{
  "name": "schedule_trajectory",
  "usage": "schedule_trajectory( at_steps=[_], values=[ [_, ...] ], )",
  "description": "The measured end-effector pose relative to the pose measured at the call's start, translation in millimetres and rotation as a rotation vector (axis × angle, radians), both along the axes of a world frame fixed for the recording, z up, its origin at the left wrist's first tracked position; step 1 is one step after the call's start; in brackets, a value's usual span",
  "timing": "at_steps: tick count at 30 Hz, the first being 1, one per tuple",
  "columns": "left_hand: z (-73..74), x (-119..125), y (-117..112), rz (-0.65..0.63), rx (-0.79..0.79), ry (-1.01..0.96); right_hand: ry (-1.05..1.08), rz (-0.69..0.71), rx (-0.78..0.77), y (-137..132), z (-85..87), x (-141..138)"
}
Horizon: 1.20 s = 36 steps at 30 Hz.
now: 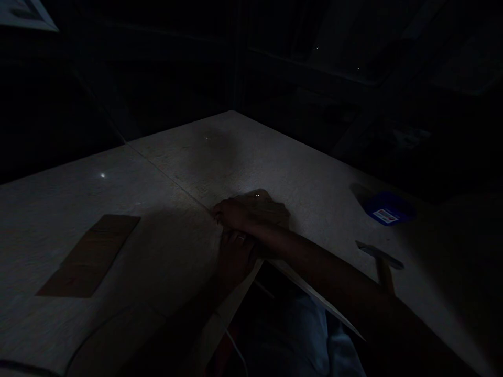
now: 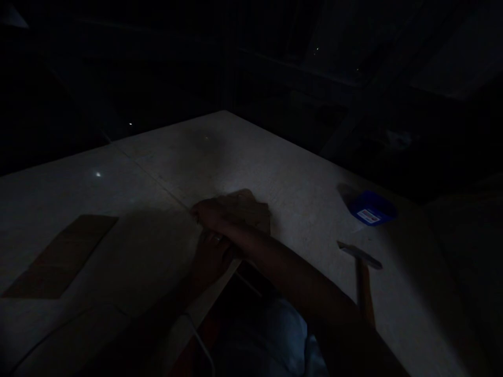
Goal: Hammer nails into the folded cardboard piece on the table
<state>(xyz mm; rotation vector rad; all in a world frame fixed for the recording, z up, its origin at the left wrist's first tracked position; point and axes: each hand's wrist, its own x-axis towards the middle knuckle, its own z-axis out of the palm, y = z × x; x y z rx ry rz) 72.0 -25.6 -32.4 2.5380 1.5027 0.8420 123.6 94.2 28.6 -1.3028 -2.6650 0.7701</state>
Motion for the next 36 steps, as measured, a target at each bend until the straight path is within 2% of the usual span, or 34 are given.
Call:
schedule_trajectory(
  at_steps=[3,7,12,15,17,20,23,29,36],
  values=[
    [-2.0,0.8,-0.1,0.010,-0.003,-0.014,-0.015,0.019,-0.039,5.7,-1.1,-6.1],
    [1.3,1.2,-0.7,0.006,-0.030,-0.046,0.016,-0.023,0.024,12.2,14.3,6.1],
    [4.2,0.9,-1.4,-0.013,-0.054,-0.071,0.049,-0.127,0.137,8.1,43.5,58.3],
    [2.4,0.9,-1.2,0.001,-0.042,-0.067,-0.046,-0.117,0.191,-6.3,50.0,96.1],
    [1.7,0.8,-0.8,-0.011,-0.043,-0.060,-0.113,-0.095,0.191,-19.0,47.5,114.8],
    [1.9,0.6,-0.1,-0.017,-0.049,-0.046,-0.157,-0.039,0.196,-34.4,37.8,128.2],
    [1.7,0.2,0.6,-0.009,-0.035,-0.042,-0.156,-0.001,0.236,-38.9,28.5,128.5],
    [0.3,-1.2,0.4,-0.022,-0.024,-0.056,-0.252,-0.021,0.262,-32.5,20.7,123.1],
    [3.9,0.6,-1.8,-0.013,-0.043,-0.063,-0.080,0.058,0.221,-33.7,11.3,124.7]
  ],
)
